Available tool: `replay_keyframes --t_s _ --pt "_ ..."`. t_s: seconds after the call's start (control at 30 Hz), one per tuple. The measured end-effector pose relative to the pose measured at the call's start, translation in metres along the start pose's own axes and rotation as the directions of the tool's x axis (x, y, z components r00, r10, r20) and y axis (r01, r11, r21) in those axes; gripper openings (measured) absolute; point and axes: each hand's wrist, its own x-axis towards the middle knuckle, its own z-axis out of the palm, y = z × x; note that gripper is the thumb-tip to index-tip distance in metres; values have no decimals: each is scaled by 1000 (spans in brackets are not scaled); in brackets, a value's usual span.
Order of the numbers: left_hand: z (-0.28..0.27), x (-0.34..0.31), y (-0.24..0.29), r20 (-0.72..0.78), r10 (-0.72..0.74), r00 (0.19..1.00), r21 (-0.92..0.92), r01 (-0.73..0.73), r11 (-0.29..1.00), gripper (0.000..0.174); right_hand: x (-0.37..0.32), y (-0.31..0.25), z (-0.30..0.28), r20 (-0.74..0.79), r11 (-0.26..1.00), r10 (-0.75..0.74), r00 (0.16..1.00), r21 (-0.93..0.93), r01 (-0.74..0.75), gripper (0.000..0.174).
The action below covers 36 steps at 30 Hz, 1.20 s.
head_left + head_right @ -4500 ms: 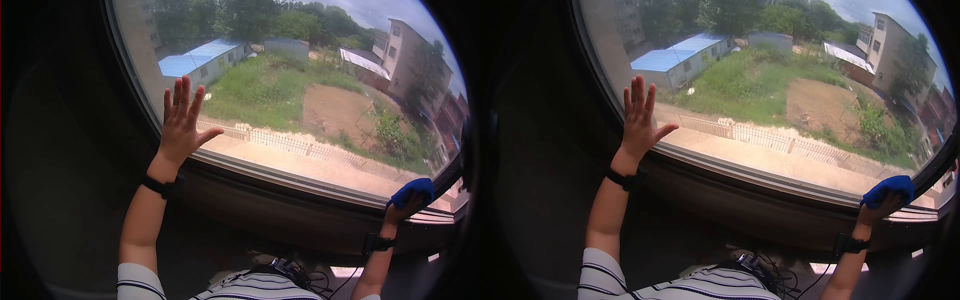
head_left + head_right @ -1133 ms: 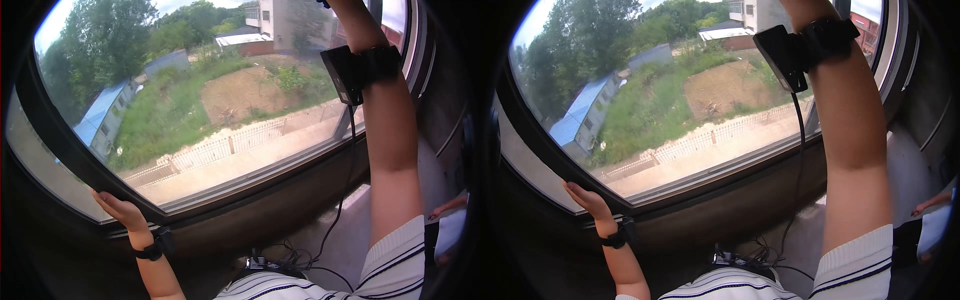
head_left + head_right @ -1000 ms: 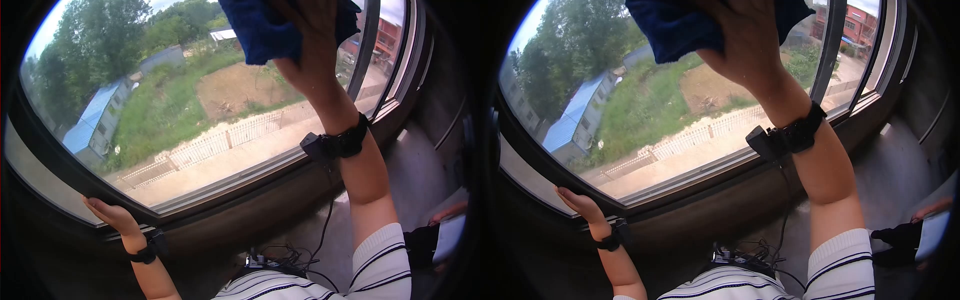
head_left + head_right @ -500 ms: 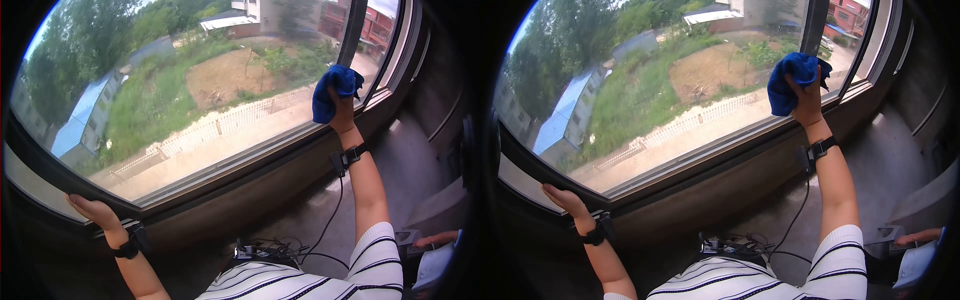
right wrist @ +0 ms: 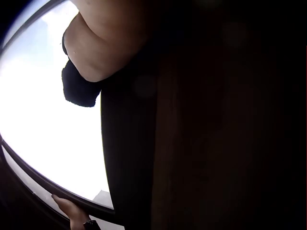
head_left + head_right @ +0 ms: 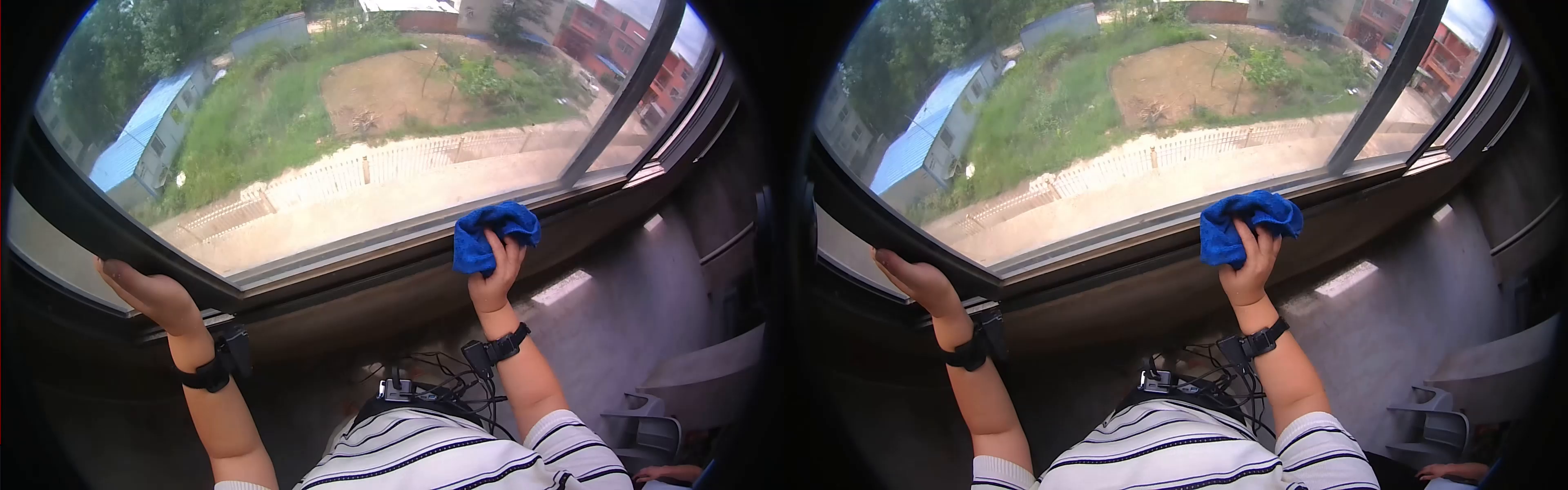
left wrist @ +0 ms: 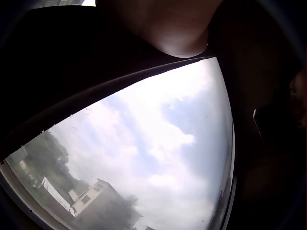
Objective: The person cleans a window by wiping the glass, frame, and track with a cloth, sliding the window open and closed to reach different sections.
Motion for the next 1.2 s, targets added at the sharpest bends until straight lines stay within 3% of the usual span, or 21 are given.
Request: replay_keyframes --t_s 0.1,0.17,0.3,0.37,0.43,0.5,0.57,0.63,0.77,0.8,0.9,1.1,1.2 --pt "3 0 6 -16 -45 999 -44 45 998 55 -11 -47 10 126 995 -35 991 93 23 56" --pt "4 0 4 -19 -83 996 -77 82 994 57 -6 -95 16 179 980 -175 968 122 155 54" --pt "1 4 -4 -10 25 1000 17 -25 1000 61 -16 -161 51 176 847 -429 886 419 327 47" --pt "-1 4 -8 -1 90 996 49 -90 995 63 -15 -195 63 219 748 -582 783 522 410 42" --pt "-2 4 -15 -45 39 998 181 -31 983 66 -15 -229 81 148 694 -675 723 461 554 41" --pt "-2 6 -1 -2 -4 1000 144 4 990 67 -7 -243 86 129 655 -727 674 423 626 37" --pt "-2 5 2 40 -47 998 119 42 992 69 3 -232 83 113 622 -758 642 421 660 34" --pt "0 5 -8 -37 -8 999 167 14 986 70 15 -207 69 159 641 -759 631 355 681 32" --pt "-4 7 -17 -19 19 1000 193 -15 981 69 35 -132 34 212 706 -696 686 377 600 29" --pt "3 5 0 -27 -14 1000 154 18 988 66 42 -108 23 224 722 -681 697 363 589 30" --pt "-2 9 -13 -26 -16 1000 73 18 997 58 57 -32 -9 291 776 -628 721 298 556 38" --pt "4 1 0 -59 9 998 226 5 974 59 85 96 -64 252 874 -481 840 66 481 34" --pt "0 2 -8 -72 59 996 324 -33 946 58 94 142 -87 221 930 -330 918 -89 356 30"
